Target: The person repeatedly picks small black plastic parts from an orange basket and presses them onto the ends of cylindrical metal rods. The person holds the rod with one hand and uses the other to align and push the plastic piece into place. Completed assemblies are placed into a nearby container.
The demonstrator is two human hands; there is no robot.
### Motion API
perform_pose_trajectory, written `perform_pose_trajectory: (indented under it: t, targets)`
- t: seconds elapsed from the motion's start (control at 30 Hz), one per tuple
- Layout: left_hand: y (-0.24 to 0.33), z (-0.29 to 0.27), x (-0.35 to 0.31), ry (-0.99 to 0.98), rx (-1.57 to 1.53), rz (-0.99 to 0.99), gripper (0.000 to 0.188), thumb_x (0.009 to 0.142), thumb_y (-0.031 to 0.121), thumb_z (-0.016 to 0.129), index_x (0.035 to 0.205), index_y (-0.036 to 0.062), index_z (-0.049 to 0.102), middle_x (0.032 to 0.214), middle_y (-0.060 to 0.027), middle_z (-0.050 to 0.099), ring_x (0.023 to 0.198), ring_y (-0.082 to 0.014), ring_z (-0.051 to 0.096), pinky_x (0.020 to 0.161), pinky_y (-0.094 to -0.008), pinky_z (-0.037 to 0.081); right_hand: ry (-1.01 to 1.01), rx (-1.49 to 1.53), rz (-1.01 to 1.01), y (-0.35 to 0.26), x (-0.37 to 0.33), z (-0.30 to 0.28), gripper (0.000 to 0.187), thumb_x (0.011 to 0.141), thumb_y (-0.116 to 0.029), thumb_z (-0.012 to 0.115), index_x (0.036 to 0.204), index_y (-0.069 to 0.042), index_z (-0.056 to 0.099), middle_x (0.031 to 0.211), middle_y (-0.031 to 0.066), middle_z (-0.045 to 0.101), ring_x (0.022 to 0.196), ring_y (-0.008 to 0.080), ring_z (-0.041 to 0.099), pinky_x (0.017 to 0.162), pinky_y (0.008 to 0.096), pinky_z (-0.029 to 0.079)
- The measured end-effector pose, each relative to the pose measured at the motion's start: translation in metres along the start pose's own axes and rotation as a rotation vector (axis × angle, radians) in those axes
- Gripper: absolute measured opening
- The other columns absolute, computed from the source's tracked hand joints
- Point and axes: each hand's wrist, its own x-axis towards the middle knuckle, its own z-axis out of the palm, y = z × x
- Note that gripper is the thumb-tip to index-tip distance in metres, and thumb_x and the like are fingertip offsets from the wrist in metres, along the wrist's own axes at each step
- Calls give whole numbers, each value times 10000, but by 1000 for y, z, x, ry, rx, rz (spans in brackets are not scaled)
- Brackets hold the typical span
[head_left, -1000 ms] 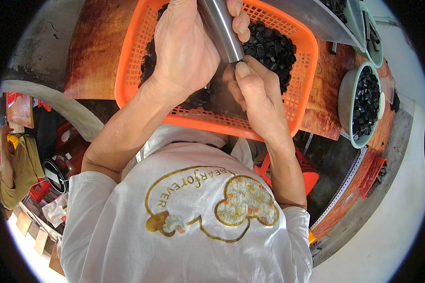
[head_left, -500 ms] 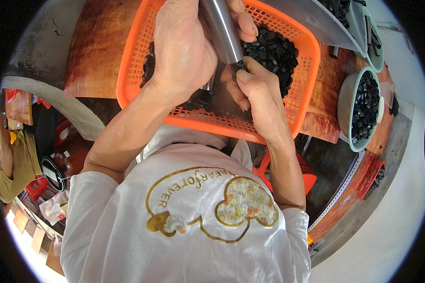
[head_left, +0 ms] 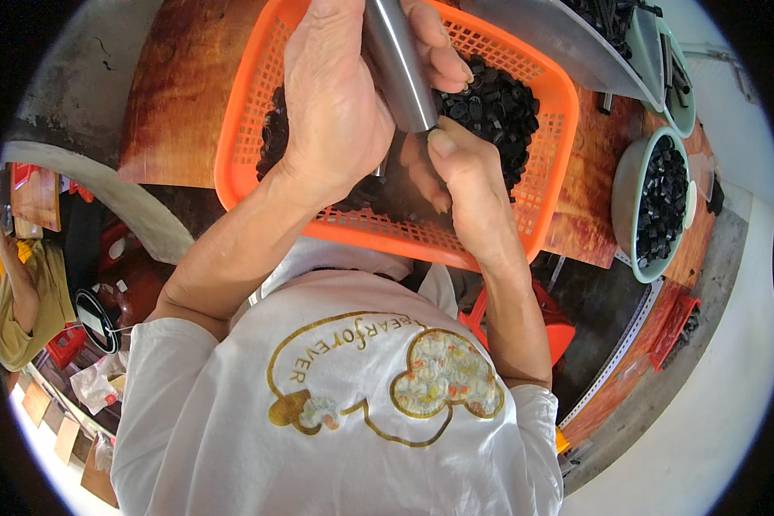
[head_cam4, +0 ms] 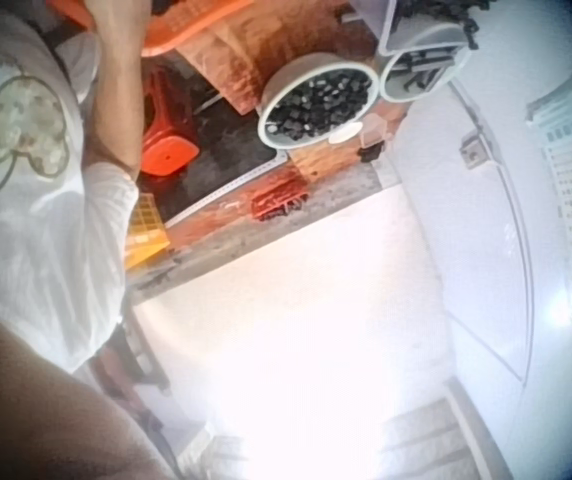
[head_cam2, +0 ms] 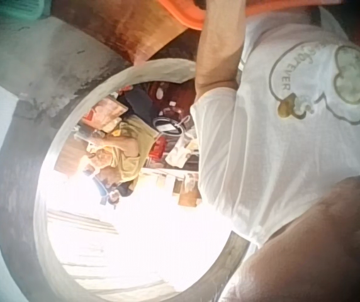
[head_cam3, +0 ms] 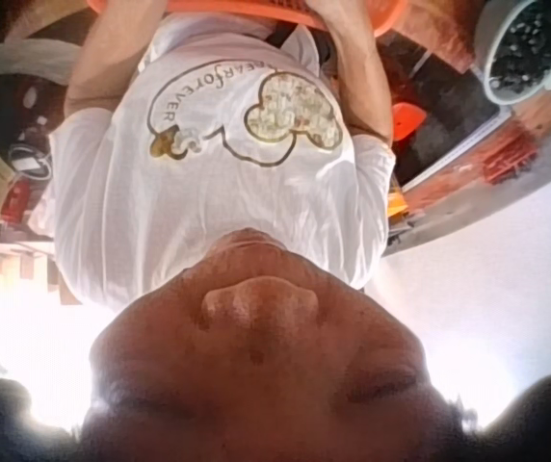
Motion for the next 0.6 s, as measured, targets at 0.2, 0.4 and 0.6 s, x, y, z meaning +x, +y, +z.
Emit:
perform_pose_trajectory:
  t: [0.2,0.4,0.6]
  targets:
    - [1,-1,1,-3,-10,26,456,1035,497,331,974,70,480,777,-91,577,616,-226,645,557,-341,571,-24,13,30,0,1,0,415,910,-373,454,833,17,570,625,13,438,583,121,403,533,311,331]
    - [0,-3,2,18,41,61,453,1030,502,358,963,71,480,771,-81,570,587,-214,626,535,-328,557,-35,11,-10,3,1,0,408,897,-370,459,840,18,573,625,18,445,584,125,416,531,311,332]
    - [0,-4,2,1,41,72,443,1027,500,374,962,75,478,767,-76,563,574,-214,619,527,-321,552,-44,5,3,4,1,0,403,898,-369,463,835,15,572,628,18,448,589,124,421,533,310,333]
